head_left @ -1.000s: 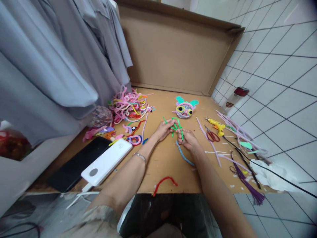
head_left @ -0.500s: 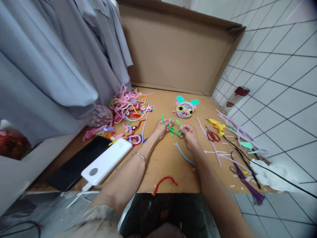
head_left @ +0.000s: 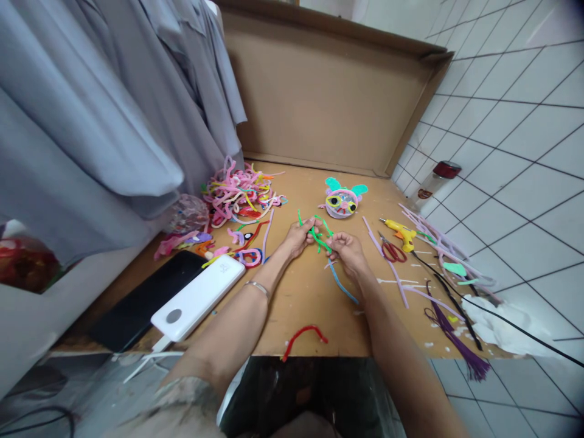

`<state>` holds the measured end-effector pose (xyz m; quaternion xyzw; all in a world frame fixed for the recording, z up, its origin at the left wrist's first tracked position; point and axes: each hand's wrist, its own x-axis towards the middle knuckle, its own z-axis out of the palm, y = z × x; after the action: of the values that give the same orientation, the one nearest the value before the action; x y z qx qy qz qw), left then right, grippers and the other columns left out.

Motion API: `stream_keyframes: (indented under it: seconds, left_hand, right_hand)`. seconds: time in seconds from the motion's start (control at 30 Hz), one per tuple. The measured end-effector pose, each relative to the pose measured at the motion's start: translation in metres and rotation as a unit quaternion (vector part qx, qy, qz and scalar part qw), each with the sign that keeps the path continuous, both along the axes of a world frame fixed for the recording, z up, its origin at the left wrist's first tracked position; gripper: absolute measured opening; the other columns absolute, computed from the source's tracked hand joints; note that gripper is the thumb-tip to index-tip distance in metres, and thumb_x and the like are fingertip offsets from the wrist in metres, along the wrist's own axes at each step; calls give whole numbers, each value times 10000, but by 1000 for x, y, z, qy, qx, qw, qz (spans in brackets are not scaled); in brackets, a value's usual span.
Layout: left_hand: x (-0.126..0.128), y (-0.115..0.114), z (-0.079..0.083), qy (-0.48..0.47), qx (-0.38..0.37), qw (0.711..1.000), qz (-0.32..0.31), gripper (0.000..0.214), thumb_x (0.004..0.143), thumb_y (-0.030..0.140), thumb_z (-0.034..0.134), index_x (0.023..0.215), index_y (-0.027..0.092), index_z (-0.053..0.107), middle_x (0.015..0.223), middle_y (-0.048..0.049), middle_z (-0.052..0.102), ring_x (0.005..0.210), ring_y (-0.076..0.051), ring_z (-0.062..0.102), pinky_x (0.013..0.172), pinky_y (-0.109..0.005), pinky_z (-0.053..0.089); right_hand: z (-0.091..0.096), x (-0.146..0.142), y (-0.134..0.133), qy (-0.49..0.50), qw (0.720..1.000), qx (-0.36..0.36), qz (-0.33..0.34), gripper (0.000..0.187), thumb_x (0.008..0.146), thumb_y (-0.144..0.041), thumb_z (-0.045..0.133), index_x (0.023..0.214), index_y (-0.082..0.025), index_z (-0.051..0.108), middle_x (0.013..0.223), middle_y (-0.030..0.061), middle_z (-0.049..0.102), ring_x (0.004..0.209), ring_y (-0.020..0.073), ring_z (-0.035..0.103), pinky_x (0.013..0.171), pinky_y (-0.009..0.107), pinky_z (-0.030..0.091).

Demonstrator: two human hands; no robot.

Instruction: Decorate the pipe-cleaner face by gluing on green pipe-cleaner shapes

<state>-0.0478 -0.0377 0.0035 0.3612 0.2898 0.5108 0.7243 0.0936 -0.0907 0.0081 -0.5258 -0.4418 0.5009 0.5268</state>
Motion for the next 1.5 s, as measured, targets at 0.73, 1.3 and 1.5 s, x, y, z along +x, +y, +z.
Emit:
stream_keyframes:
  seconds: [0.73,1.3,1.5]
  left_hand:
    - [9,-8,-2,90,44,987,-123,528,802,629,567,760,105,609,486,40,422,377,-34,275,393,-177,162]
    - [9,-7,-2,48,37,996,-66,382,674,439,775,672,123,559,459,73,410,377,-18,306,391,-160,184]
    - [1,-3,1,-50,-6,997,-54,331,605,274,837,743,102,590,693,3,607,446,-8,418,423,-139,315]
  right_hand:
    - [-2,0,3,-25,994,81,-73,368,543,-435,764,647,-202,499,458,-79,511,370,64,454,372,174,335]
    - [-7,-9,-1,-46,996,59,-53,205,597,-352,678,645,-189,563,529,-34,576,410,77,495,392,190,369]
    - [1,-8,-4,23,1000,15,8,206,544,-302,698,658,-179,578,532,-32,598,408,75,511,393,181,378]
